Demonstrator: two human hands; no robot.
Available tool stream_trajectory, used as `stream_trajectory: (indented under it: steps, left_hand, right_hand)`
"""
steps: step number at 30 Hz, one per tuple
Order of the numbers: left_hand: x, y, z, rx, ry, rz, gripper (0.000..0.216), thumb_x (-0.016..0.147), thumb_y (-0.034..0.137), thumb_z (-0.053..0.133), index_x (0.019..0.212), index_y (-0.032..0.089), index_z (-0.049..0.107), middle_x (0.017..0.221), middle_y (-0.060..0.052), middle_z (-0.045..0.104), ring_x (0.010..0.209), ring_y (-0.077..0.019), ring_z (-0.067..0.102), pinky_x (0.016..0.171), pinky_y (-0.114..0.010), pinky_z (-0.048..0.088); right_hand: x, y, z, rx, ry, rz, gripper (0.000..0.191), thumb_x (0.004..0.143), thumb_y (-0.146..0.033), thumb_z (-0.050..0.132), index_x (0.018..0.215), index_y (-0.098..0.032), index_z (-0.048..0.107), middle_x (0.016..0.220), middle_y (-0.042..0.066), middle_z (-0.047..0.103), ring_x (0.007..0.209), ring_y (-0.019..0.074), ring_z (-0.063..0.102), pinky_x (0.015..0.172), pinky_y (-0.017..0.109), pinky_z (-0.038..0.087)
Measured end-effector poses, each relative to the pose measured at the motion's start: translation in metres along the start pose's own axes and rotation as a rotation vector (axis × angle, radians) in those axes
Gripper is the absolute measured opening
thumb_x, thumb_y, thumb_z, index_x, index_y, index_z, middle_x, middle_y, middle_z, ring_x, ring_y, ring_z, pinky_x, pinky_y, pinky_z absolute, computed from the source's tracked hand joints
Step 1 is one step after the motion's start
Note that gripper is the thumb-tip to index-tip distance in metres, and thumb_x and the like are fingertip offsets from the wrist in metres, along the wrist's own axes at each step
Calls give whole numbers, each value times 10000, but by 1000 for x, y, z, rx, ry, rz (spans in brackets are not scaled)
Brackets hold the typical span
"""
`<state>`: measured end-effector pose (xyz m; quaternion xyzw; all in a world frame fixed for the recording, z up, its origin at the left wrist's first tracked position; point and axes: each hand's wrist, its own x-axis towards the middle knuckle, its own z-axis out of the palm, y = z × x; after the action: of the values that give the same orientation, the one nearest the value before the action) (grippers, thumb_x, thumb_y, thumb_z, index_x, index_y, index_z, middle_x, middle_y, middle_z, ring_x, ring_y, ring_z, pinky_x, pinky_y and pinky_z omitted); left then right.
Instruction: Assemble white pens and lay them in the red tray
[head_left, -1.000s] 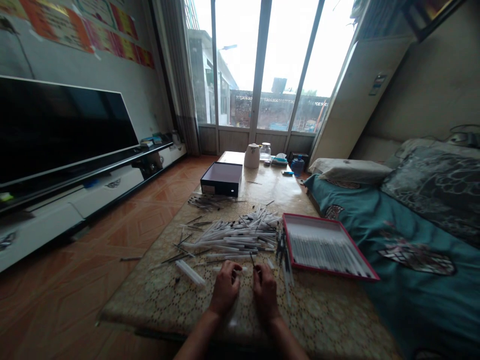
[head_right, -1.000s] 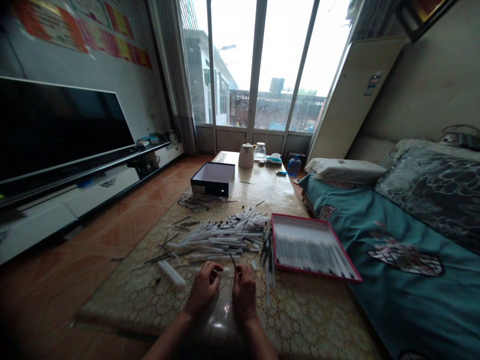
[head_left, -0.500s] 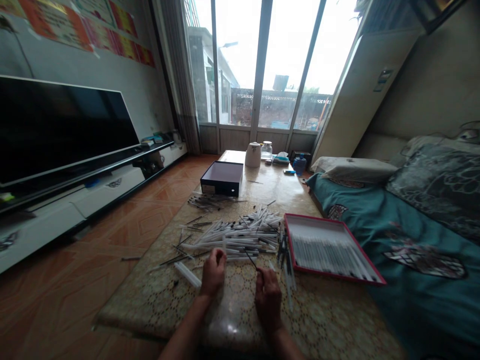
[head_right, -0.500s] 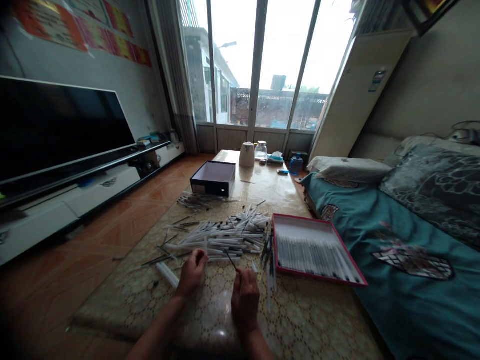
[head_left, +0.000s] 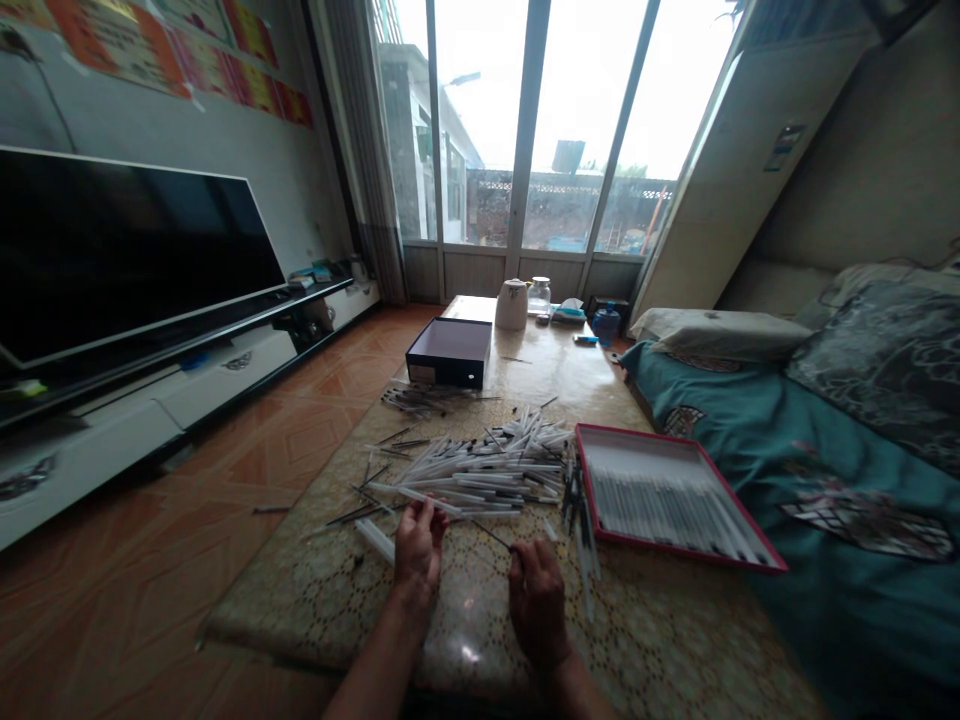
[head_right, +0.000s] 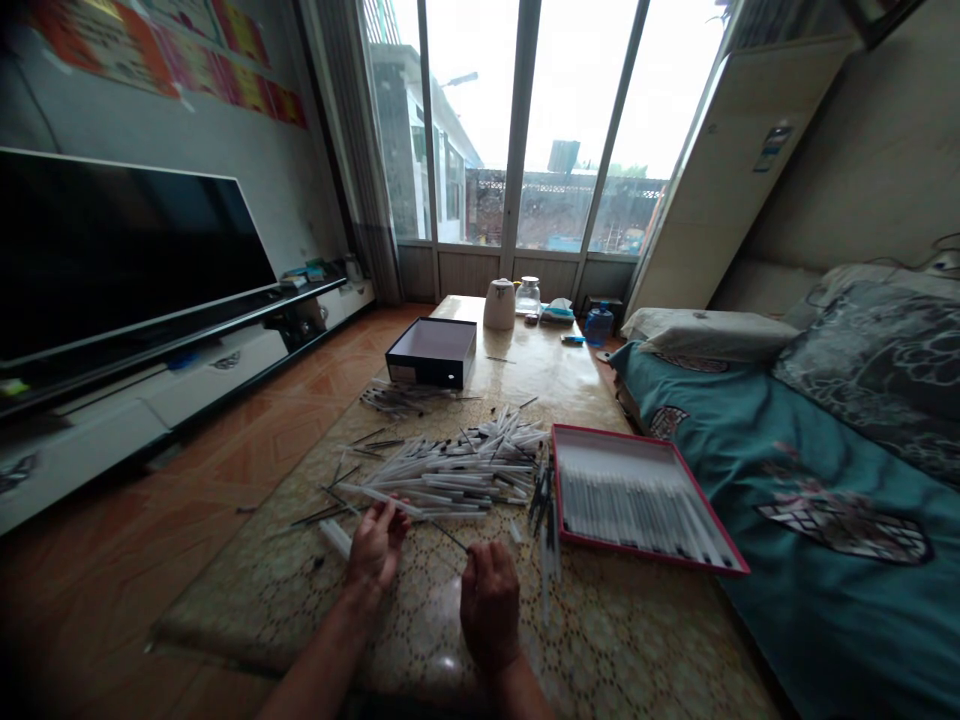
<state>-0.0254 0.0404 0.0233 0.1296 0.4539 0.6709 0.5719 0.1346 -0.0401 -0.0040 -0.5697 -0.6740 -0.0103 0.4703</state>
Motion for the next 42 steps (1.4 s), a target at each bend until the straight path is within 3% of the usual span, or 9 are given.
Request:
stream_trajectory:
  steps: [11, 20, 27, 31, 33, 36, 42]
  left_hand:
    - [-15, -2, -2, 52, -66, 1, 269, 596, 231, 748, 749, 151, 541, 589, 24, 629, 479, -77, 568, 461, -168, 454]
    - [-15, 0, -11, 143, -127, 52, 326, 568, 303, 764, 761, 145, 553, 640, 6, 665, 535, -111, 612, 517, -210, 490]
    - [-41, -38, 10, -69, -147, -112, 210, 648, 150, 728, 793, 144, 577, 690, -31, 696, 626, -143, 668, 623, -245, 540]
    - [-41, -41, 13, -215, -67, -210, 72, 751, 62, 604, 741, 131, 587, 685, -66, 709, 643, -153, 684, 642, -255, 560]
    - [-39, -35, 13, -285, -15, -282, 119, 790, 41, 542, 713, 114, 595, 664, -82, 706, 617, -144, 681, 617, -238, 564]
    - [-36, -24, 14, -380, 25, -372, 191, 826, 40, 482, 695, 101, 607, 638, -84, 699, 587, -134, 675, 579, -220, 567]
    - [-33, -22, 15, -361, -25, -333, 143, 794, 21, 521, 732, 110, 614, 673, -74, 707, 612, -148, 682, 590, -237, 571]
  right_hand:
    - [-2, 4, 3, 118, -3, 80, 223, 889, -177, 368, 928, -198, 586, 791, 55, 580, 774, 185, 559, 713, 307, 450]
    - [37, 5, -5, 410, -306, 300, 253, 862, -298, 425, 830, -174, 643, 743, 37, 667, 715, 164, 624, 634, 224, 448]
    - [60, -8, 10, 322, -152, 295, 276, 905, -365, 360, 967, -204, 575, 832, 25, 652, 739, 142, 622, 650, 223, 453]
    - [59, 2, 9, 303, -152, 294, 350, 937, -382, 273, 1115, -193, 509, 725, 4, 611, 583, 132, 584, 567, 230, 438]
    - [56, 17, 3, 201, -83, 348, 353, 939, -351, 244, 1043, -183, 536, 700, 10, 584, 582, 142, 567, 576, 246, 430]
    - [48, 42, -10, -106, -2, 334, 242, 880, -303, 367, 899, -186, 578, 812, 65, 583, 755, 196, 567, 698, 305, 422]
    - [35, 62, -25, -468, -96, 199, 112, 732, -247, 543, 830, -222, 592, 799, 67, 571, 828, 252, 525, 744, 365, 374]
